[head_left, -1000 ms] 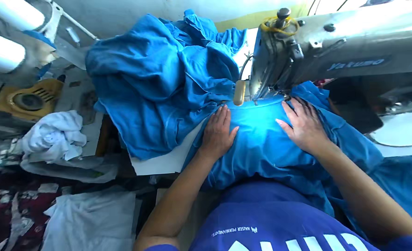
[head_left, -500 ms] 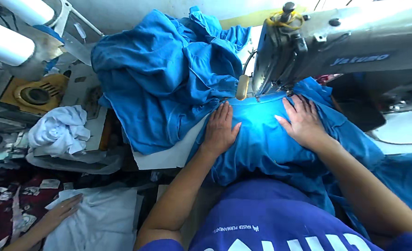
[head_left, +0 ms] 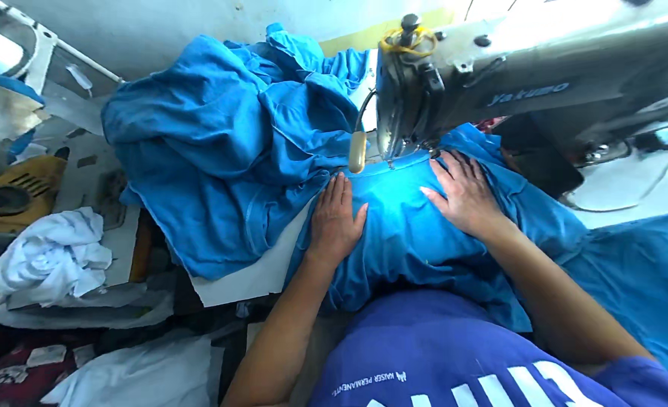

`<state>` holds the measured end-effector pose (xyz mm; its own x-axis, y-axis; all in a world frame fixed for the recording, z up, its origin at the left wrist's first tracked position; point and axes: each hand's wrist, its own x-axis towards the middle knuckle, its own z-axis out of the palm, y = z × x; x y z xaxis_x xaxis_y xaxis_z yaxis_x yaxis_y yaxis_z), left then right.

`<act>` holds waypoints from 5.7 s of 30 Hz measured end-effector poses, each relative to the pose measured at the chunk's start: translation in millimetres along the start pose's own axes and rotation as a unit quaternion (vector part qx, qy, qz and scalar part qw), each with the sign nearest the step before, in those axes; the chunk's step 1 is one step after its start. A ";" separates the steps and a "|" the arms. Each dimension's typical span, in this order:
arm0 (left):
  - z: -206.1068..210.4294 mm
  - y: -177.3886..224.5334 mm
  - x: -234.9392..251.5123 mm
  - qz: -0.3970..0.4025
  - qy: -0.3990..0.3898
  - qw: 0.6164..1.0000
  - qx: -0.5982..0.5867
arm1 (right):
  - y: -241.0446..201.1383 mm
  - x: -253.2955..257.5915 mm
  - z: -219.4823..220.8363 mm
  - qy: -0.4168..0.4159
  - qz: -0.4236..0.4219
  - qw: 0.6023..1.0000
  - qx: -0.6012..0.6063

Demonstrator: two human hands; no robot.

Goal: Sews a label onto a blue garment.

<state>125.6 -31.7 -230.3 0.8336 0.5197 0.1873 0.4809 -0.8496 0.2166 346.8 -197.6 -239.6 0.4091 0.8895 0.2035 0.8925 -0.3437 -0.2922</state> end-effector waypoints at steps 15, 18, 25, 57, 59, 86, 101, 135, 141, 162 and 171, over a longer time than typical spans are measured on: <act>-4.7 -18.2 0.7 0.045 -0.025 0.999 -0.001 | 3.1 -1.6 1.8 0.013 -0.013 1.000 -0.003; -6.3 -19.3 -0.1 0.047 -0.036 0.998 0.006 | 5.1 -1.1 -0.7 0.004 -0.021 1.000 0.012; -0.3 -21.5 -1.8 0.055 0.020 0.998 -0.017 | 21.0 -16.1 -20.2 0.203 -0.051 0.962 0.175; -26.3 -5.8 1.2 0.071 -0.005 0.996 -0.048 | -41.3 -25.0 -35.6 0.166 0.121 0.728 0.654; -36.8 11.6 2.2 0.078 0.050 0.987 -0.130 | -51.6 -23.9 -33.6 0.099 0.186 0.683 0.700; -24.1 52.1 -1.7 -0.053 0.127 0.785 -0.604 | -81.3 -13.4 -3.9 0.071 0.011 0.805 0.589; -29.7 56.8 -16.8 -0.021 0.145 0.820 -0.554 | -77.4 -19.3 -12.3 0.072 -0.085 0.820 0.562; -18.7 64.0 -29.2 -0.053 0.109 0.797 -0.591 | -63.8 -17.3 -37.4 -0.043 -0.096 0.858 0.503; -27.8 52.6 -23.7 -0.043 0.063 0.850 -0.521 | -60.2 -1.0 -54.3 -0.165 0.011 0.806 0.568; -26.0 34.7 15.6 -0.092 0.044 0.806 -0.583 | -31.6 12.0 -34.6 -0.092 0.006 0.864 0.495; 8.0 25.3 76.1 -0.051 0.073 0.934 -0.346 | -4.5 64.9 2.1 0.007 -0.002 0.956 0.294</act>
<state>203.4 -14.4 -218.2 0.7228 0.6444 0.2494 0.2227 -0.5590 0.7987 369.0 -137.7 -227.1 0.4118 0.8848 0.2180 0.6350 -0.1071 -0.7650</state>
